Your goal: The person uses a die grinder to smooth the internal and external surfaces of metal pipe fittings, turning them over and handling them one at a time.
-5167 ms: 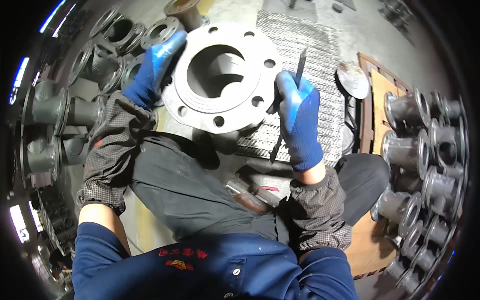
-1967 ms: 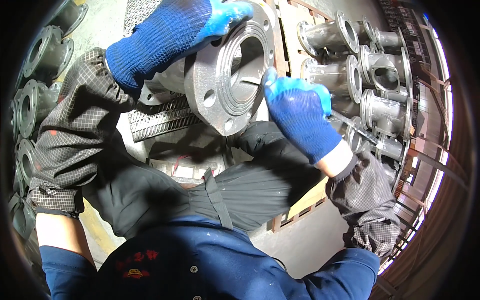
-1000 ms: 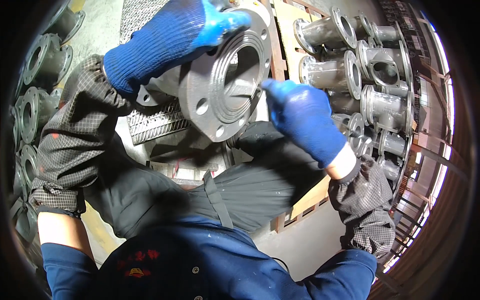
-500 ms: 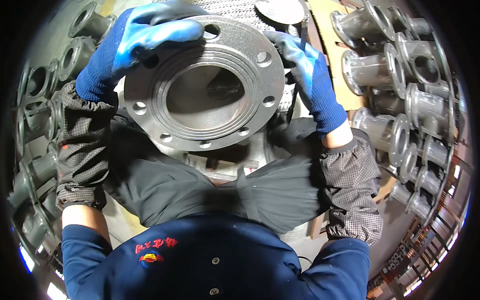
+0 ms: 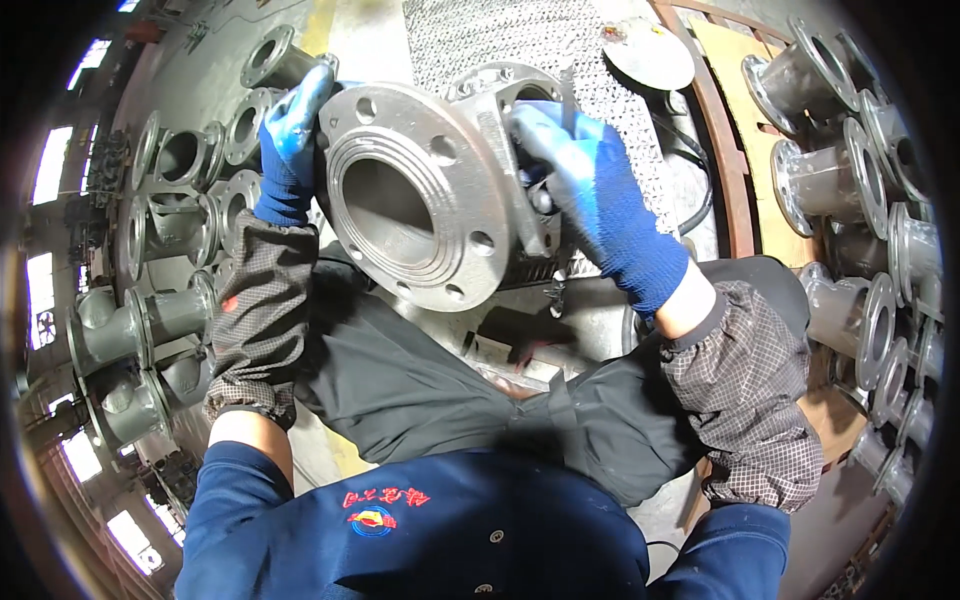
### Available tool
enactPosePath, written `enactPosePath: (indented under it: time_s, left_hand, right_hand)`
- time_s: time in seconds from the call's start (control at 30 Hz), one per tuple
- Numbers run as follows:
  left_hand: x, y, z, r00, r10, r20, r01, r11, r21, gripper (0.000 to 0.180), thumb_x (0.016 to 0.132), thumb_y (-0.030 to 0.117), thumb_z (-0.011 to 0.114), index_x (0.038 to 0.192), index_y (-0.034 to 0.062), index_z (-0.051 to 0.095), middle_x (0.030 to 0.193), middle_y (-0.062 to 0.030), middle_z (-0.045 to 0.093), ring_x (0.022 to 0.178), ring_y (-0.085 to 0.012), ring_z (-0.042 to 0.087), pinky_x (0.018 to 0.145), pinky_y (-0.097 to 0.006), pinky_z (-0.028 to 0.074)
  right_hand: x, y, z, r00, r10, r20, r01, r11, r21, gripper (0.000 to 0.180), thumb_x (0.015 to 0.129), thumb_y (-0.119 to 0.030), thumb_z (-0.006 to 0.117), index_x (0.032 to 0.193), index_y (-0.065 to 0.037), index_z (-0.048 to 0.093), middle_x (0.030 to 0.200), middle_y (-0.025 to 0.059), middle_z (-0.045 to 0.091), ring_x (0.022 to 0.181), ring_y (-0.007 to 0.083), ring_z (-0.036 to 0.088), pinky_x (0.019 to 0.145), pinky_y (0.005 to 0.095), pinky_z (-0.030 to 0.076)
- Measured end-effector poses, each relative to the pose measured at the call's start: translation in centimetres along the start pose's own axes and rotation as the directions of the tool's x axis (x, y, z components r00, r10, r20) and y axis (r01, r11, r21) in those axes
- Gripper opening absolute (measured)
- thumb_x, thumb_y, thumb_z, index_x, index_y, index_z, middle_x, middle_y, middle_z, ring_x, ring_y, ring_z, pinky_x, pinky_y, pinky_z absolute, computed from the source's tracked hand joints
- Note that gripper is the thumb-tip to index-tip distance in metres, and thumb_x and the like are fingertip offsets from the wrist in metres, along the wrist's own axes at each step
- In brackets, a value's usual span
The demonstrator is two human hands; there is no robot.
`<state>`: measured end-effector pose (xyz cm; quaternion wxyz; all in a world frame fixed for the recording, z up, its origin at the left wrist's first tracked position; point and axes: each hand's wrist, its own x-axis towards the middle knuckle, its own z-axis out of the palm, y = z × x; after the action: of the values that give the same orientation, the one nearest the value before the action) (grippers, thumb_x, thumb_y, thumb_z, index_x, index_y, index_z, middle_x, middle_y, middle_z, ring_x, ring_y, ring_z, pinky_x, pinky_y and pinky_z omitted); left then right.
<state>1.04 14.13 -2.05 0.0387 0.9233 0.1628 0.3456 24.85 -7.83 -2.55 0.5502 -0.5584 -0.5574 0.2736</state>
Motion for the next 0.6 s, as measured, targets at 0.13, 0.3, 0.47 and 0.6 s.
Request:
enactPosePath:
  time_s: [0.13,0.3,0.47,0.6]
  left_hand:
    - [-1.2,-1.4,0.9,0.968,-0.242,-0.064,0.240,0.970,-0.045,0.026,0.086,0.014,0.057,0.110,0.0034,0.061,0.081,-0.0099,0.066,0.072,-0.0230,0.065,0.062,-0.027,0.051]
    - [-0.8,-1.1,0.2,0.654,-0.751,-0.090,0.722,0.656,-0.221,0.027,0.088,0.028,0.057,0.099,0.0057,0.068,0.085,-0.0106,0.069,0.074,-0.0221,0.065,0.069,-0.028,0.050]
    - [0.3,7.1,-3.9,0.648,-0.762,0.026,0.678,0.560,-0.475,0.033,0.091,0.025,0.060,0.115,0.0033,0.060,0.093,-0.0094,0.062,0.077,-0.0085,0.061,0.055,-0.020,0.048]
    - [-2.5,15.3,-2.7,0.785,-0.585,0.205,0.617,0.768,-0.171,0.081,0.083,0.015,0.065,0.144,0.0017,0.015,0.118,-0.0176,0.055,0.099,-0.0187,0.060,0.084,-0.029,0.049]
  right_hand:
    - [1.5,0.9,1.9,0.989,-0.145,0.003,0.145,0.989,-0.017,0.032,0.093,-0.028,0.052,0.105,0.000,0.061,0.075,0.0014,0.056,0.058,0.0077,0.052,0.051,0.0209,0.043]
    - [2.2,-0.2,3.7,0.993,0.121,0.013,-0.120,0.957,0.264,0.028,0.093,-0.029,0.052,0.092,-0.002,0.060,0.072,-0.0003,0.053,0.052,0.0064,0.048,0.047,0.0203,0.041]
    - [2.9,-1.4,3.8,0.923,0.379,0.063,-0.368,0.823,0.433,0.027,0.092,-0.030,0.054,0.085,-0.004,0.059,0.069,-0.0013,0.053,0.050,0.0053,0.047,0.044,0.0196,0.040]
    - [3.6,-2.3,4.6,0.867,0.469,0.167,-0.484,0.713,0.508,0.027,0.092,-0.031,0.053,0.088,-0.005,0.060,0.072,0.0007,0.056,0.052,0.0056,0.049,0.046,0.0198,0.042]
